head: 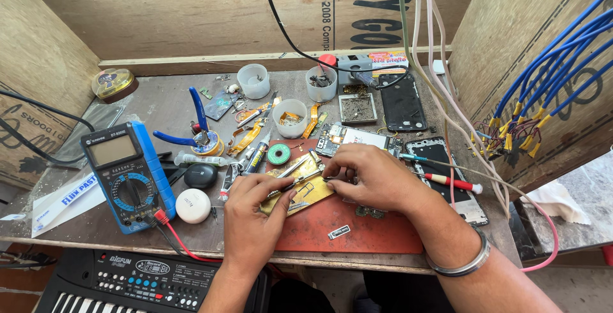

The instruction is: The person handles small electronic components and circuit boards on a cluttered workbench. They pick up and place items into a small plastic cup, then manipulate a tiny component with both hands. The person continues to sort and handle various small parts throughout the clip.

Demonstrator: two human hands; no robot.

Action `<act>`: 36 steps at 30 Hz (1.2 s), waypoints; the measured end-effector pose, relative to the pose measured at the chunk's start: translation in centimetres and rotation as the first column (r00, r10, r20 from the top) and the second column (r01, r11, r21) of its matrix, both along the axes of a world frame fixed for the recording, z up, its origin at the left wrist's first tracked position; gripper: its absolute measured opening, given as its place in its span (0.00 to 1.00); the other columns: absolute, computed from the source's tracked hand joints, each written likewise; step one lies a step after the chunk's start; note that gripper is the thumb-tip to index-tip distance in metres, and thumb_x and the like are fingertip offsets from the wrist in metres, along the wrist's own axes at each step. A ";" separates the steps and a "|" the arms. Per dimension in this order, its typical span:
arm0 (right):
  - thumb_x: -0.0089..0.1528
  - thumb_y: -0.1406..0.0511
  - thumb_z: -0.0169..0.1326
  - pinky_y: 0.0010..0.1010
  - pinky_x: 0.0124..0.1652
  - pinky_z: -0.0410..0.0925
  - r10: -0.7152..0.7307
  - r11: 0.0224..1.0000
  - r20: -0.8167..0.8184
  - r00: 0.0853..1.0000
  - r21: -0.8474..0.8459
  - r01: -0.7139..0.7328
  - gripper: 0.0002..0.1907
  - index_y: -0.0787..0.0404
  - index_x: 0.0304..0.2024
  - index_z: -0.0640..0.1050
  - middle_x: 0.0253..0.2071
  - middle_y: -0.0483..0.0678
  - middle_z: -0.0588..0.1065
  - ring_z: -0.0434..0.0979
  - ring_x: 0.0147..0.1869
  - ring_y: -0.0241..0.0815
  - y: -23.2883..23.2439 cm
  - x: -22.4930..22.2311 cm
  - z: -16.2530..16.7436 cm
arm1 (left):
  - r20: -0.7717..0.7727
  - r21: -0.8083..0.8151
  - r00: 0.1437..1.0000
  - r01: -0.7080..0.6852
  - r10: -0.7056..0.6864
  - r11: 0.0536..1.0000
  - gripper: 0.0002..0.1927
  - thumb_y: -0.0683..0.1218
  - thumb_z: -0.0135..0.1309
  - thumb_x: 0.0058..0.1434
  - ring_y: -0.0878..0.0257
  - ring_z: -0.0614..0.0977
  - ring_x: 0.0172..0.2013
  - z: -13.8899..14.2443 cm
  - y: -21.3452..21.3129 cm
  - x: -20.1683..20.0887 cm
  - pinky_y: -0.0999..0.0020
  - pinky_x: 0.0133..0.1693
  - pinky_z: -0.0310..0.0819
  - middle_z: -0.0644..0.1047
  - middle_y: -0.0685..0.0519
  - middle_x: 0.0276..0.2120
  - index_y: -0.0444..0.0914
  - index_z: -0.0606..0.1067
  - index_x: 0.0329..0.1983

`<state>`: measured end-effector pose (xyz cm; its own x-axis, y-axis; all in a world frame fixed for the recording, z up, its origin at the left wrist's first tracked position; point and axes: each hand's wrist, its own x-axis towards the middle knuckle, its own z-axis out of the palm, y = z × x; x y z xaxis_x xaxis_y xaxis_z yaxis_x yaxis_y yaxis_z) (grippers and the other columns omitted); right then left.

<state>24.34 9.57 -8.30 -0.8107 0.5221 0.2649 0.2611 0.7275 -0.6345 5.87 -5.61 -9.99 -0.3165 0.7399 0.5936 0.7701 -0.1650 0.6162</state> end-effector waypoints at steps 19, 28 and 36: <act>0.56 0.63 0.61 0.33 0.35 0.73 -0.087 0.996 -0.016 0.996 0.007 0.087 0.09 0.59 0.37 0.83 0.30 0.48 0.81 0.81 0.32 0.40 0.3 0.3 0.2 | -0.196 -0.112 0.969 0.131 -0.151 0.985 0.09 0.43 0.63 0.53 0.51 0.80 0.42 2.1 5.1 -0.6 0.55 0.46 0.71 0.82 0.52 0.36 0.41 0.84 0.38; 0.55 0.66 0.58 0.32 0.33 0.73 -0.183 0.983 -0.130 0.974 -0.014 0.183 0.10 0.60 0.39 0.83 0.34 0.48 0.82 0.82 0.33 0.41 0.5 0.0 -0.2 | -0.242 -0.137 0.959 0.117 -0.148 0.984 0.08 0.43 0.64 0.52 0.51 0.79 0.44 1.5 5.1 -0.5 0.54 0.47 0.69 0.81 0.53 0.35 0.42 0.83 0.36; 0.56 0.65 0.60 0.31 0.33 0.72 -0.182 0.983 -0.141 0.973 -0.017 0.182 0.09 0.60 0.38 0.83 0.33 0.49 0.82 0.82 0.32 0.41 0.5 -0.1 -0.3 | -0.370 -0.100 0.900 0.207 -0.230 0.973 0.11 0.41 0.62 0.52 0.52 0.77 0.45 1.1 7.0 -1.6 0.54 0.48 0.69 0.79 0.53 0.38 0.41 0.82 0.40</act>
